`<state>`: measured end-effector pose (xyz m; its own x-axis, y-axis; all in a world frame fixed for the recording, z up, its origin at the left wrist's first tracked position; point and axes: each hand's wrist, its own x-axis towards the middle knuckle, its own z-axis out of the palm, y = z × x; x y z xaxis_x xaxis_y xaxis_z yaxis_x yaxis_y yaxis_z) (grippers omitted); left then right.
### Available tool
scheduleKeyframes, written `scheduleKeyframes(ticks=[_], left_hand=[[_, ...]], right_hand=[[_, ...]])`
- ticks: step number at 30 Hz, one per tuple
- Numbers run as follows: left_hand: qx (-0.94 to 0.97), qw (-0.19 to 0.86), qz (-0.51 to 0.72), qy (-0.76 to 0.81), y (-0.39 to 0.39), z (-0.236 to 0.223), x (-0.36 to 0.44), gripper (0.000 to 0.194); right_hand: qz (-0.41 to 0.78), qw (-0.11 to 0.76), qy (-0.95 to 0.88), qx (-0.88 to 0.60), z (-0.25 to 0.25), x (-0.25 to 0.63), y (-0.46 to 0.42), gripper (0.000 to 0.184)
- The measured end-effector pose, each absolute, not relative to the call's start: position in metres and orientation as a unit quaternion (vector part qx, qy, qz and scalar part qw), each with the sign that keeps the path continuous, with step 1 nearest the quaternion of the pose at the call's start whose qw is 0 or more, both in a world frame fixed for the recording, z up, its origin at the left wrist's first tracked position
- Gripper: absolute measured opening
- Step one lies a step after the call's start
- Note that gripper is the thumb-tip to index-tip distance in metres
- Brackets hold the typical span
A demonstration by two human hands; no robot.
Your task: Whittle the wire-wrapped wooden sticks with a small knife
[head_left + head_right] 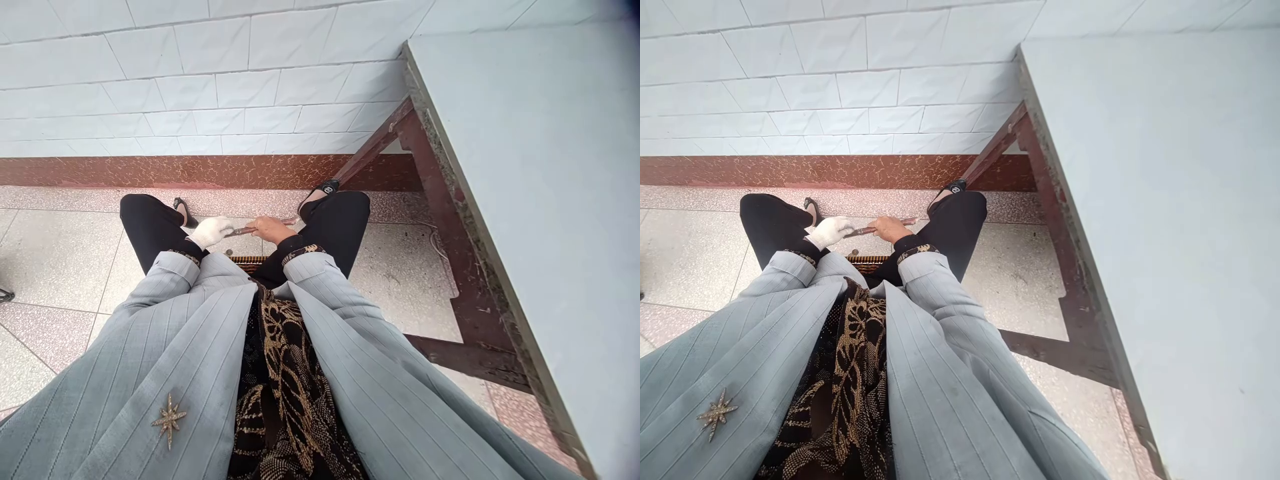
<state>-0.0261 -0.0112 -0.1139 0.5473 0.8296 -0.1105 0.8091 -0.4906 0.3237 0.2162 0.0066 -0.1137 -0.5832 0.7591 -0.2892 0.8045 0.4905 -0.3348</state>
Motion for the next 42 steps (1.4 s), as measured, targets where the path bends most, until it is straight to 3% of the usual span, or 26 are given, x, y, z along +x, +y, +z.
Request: scheduleKeyframes(ticks=[5,9,12,16,18,20,25,31,42], left_hand=[[0.826,0.285,0.107,0.474,-0.011,-0.109,-0.023,0.024],[0.732,0.41,0.17,0.517,-0.009,-0.107,-0.027,0.018],[0.652,0.513,0.217,0.515,-0.008,-0.106,-0.029,0.014],[0.57,0.606,0.292,0.471,-0.01,-0.108,-0.025,0.018],[0.573,0.618,0.262,0.47,-0.013,-0.11,-0.021,0.017],[0.6,0.613,0.195,0.475,-0.016,-0.111,-0.017,0.014],[0.665,0.557,0.135,0.479,-0.021,-0.109,-0.018,0.018],[0.7,0.473,0.212,0.491,-0.019,-0.106,-0.026,0.03],[0.757,0.357,0.179,0.518,-0.014,-0.099,-0.025,0.025]], right_hand=[[-0.236,0.053,0.882,0.403,-0.114,0.22,0.009,0.029],[-0.329,-0.011,0.88,0.342,-0.122,0.221,0.015,0.03],[-0.423,-0.095,0.838,0.331,-0.127,0.218,0.018,0.038],[-0.516,-0.286,0.726,0.354,-0.128,0.209,0.017,0.055],[-0.513,-0.362,0.668,0.4,-0.126,0.209,0.018,0.064],[-0.481,-0.377,0.635,0.471,-0.124,0.212,0.019,0.065],[-0.311,-0.216,0.705,0.599,-0.119,0.221,0.019,0.045],[-0.23,-0.021,0.796,0.559,-0.116,0.213,0.01,0.047],[-0.217,0.071,0.864,0.449,-0.111,0.221,0.008,0.034]])
